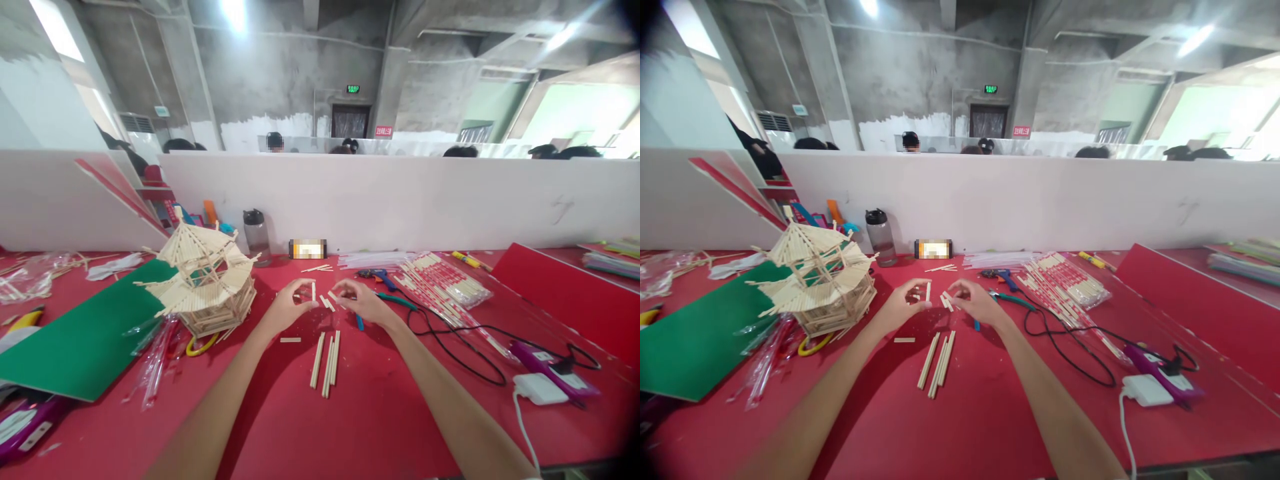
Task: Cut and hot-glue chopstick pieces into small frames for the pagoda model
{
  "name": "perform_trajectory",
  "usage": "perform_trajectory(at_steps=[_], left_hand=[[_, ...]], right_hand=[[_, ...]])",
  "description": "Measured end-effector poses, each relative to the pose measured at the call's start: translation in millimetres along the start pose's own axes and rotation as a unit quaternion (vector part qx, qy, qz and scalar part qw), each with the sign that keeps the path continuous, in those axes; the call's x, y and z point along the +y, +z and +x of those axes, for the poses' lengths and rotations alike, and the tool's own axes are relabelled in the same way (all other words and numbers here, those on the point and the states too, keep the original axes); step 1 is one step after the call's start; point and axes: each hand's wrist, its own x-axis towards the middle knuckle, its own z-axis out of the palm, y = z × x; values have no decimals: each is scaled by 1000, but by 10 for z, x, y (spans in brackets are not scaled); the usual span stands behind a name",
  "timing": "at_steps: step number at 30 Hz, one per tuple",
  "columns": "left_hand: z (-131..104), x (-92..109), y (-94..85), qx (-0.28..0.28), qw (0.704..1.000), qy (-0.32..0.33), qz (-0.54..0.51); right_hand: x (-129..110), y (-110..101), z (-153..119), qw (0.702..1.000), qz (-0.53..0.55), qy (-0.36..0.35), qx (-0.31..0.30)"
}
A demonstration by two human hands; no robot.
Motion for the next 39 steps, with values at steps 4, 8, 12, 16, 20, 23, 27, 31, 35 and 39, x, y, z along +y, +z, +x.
perform_trajectory(at_steps=[4, 8, 12, 16, 20, 23, 27, 31, 35, 39], left_hand=[[-23, 49, 40, 2, 1000, 21, 13], [-35, 36, 86, -6, 998, 45, 48], [-59, 41, 108, -16, 990, 73, 121], [-87, 60, 135, -23, 979, 100, 178], [-99, 43, 189, -26, 974, 107, 197], [-97, 23, 225, -14, 972, 111, 207], [-97, 31, 249, 2, 969, 118, 218], [-106, 69, 256, 6, 968, 121, 221], [-114, 94, 256, 1, 965, 119, 232], [-115, 91, 263, -8, 962, 124, 242]], right_hand=[[35, 39, -2, 979, 185, 79, 26], [51, 124, -4, 954, 263, 136, 47], [70, 179, 12, 951, 262, 152, 62], [90, 198, 34, 944, 270, 175, 71], [106, 213, 40, 929, 317, 178, 74], [119, 225, 38, 910, 363, 183, 80], [130, 240, 33, 892, 405, 179, 95], [128, 245, 22, 889, 420, 165, 79], [142, 253, 23, 915, 359, 167, 77], [174, 256, 36, 942, 293, 143, 81]])
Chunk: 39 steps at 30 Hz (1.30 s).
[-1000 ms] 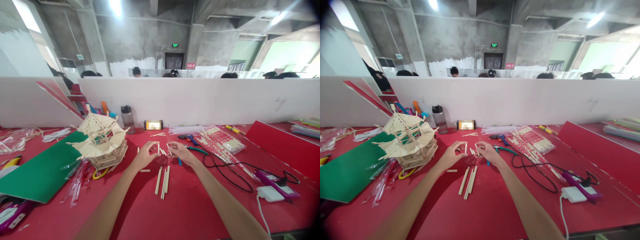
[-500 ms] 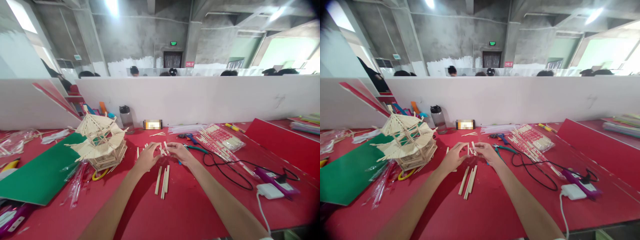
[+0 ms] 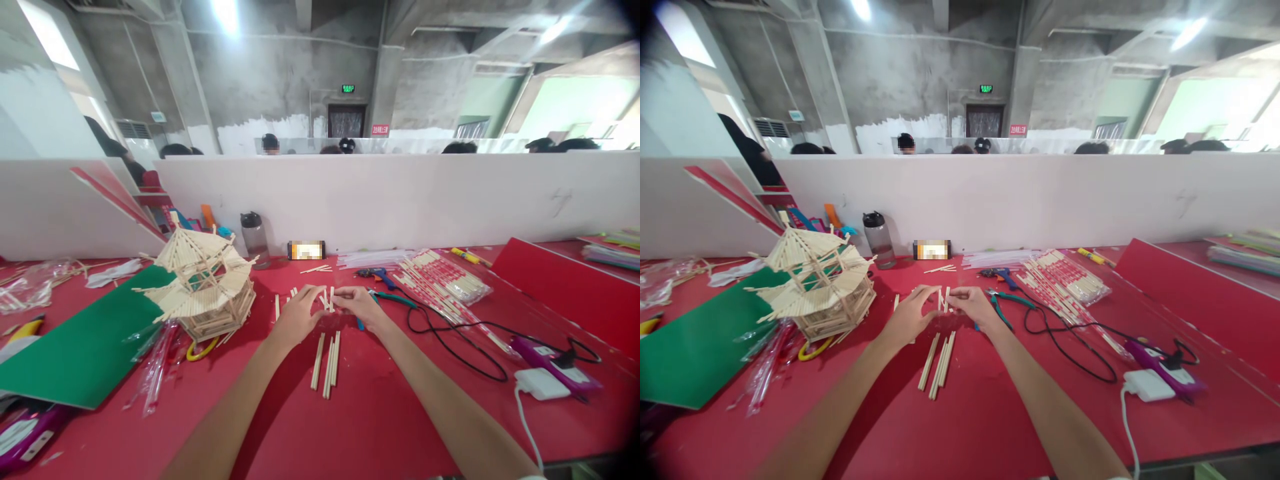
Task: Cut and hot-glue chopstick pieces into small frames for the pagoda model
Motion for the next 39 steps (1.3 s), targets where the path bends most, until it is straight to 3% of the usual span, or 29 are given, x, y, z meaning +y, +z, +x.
perform_trajectory(at_steps=[8, 12, 20, 26, 32, 39], left_hand=[[2, -2, -5, 1, 1000, -8, 9], [2, -15, -5, 2, 1000, -9, 11], [-3, -19, 20, -4, 1000, -16, 9], [-6, -39, 31, 5, 1000, -17, 5], [3, -49, 20, 4, 1000, -19, -12], [2, -49, 21, 3, 1000, -18, -10]], right_hand=[[-37, -57, -16, 998, 59, 12, -2], [-96, -27, -53, 996, 91, -15, -6], [-66, -28, -27, 998, 57, -37, 8], [-49, -45, -40, 996, 67, -41, -34], [4, -64, -13, 997, 4, -58, -45], [-35, -39, -57, 992, 116, -4, -51]])
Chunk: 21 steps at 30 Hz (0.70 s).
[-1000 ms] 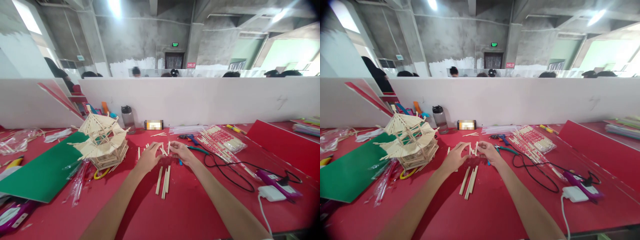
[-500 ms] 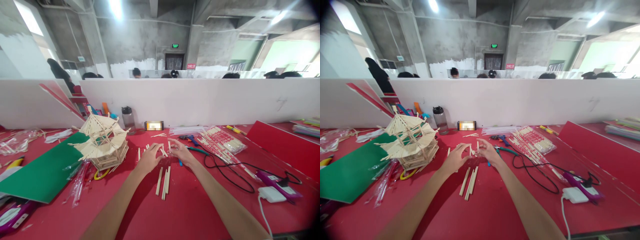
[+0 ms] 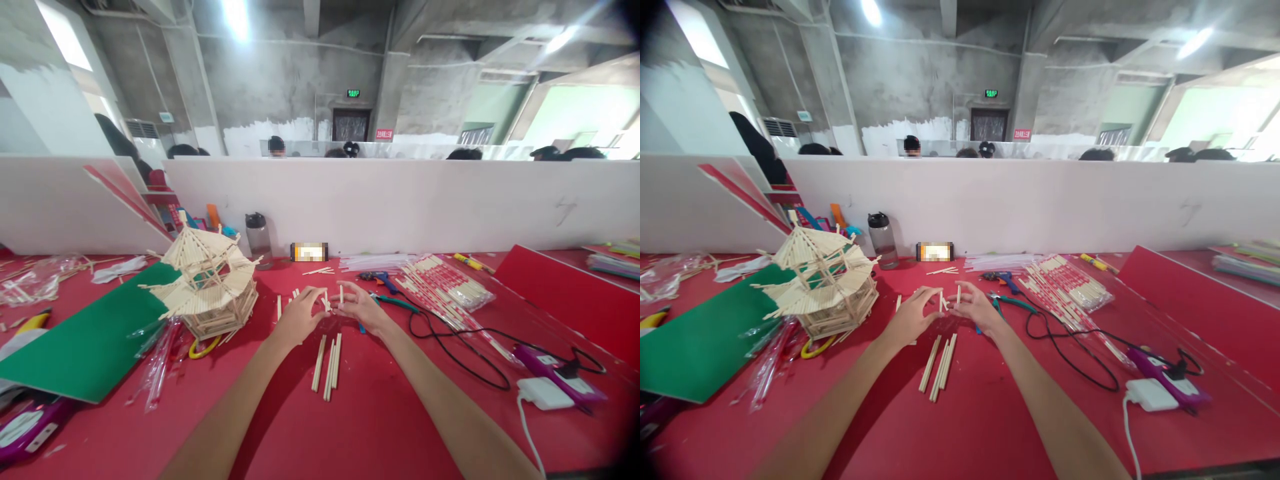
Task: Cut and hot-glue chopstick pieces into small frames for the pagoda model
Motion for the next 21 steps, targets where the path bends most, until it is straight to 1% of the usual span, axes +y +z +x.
perform_trajectory(at_steps=[4, 9, 14, 17, 21], left_hand=[[-2, -5, 0, -1, 1000, -2, -2], [1, 0, 0, 0, 1000, -3, -9], [-13, 17, -11, -9, 1000, 1, 6], [-19, 25, -17, -23, 1000, 4, 18], [-12, 12, -10, -18, 1000, 2, 18]], right_hand=[[13, -17, 7, 999, 34, 7, -14], [42, -50, 4, 999, 22, 38, -29], [-8, 24, -43, 997, 36, 42, -48], [-29, 70, -53, 998, 44, 34, -38], [-10, 54, -24, 999, 41, 13, -12]])
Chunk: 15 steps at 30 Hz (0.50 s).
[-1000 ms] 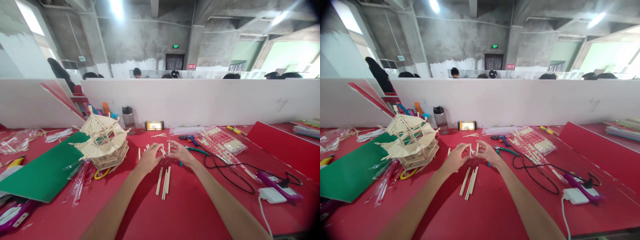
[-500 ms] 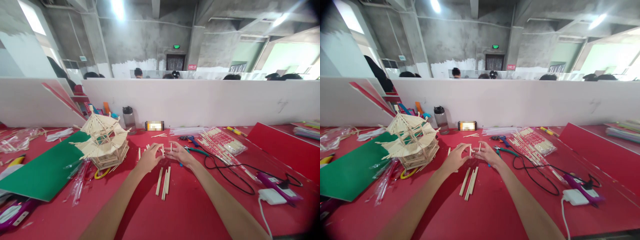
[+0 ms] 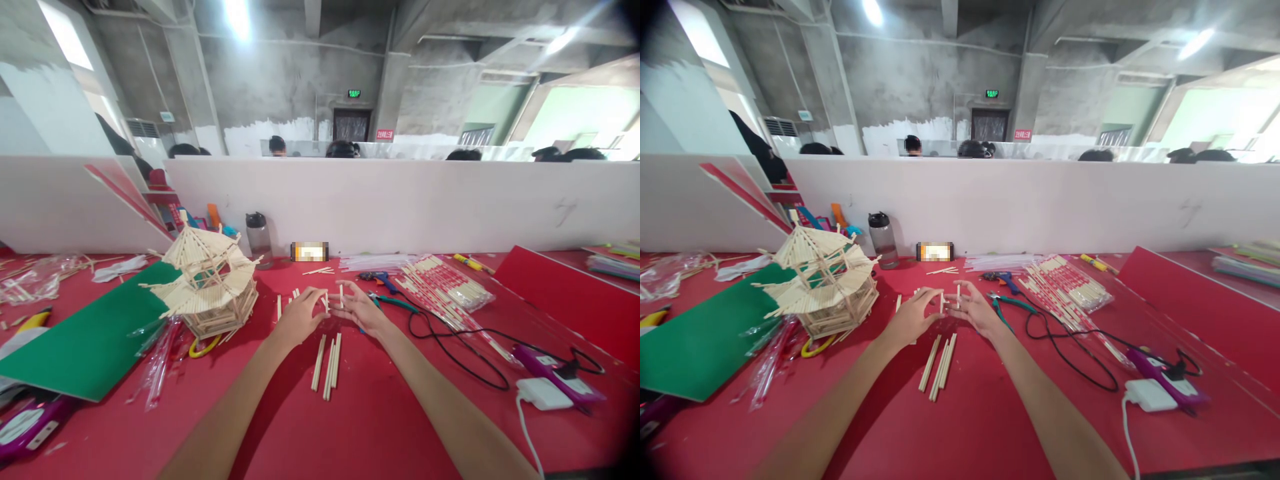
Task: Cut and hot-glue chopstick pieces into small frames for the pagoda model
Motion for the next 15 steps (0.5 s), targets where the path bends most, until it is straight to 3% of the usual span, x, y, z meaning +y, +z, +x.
perform_trajectory(at_steps=[6, 15], left_hand=[[3, -12, 4, 5, 1000, 1, 0], [-4, 32, -21, -6, 1000, 11, 28]], right_hand=[[36, -78, 61, 998, -42, -16, 34], [59, 12, 63, 999, -26, -5, 23]])
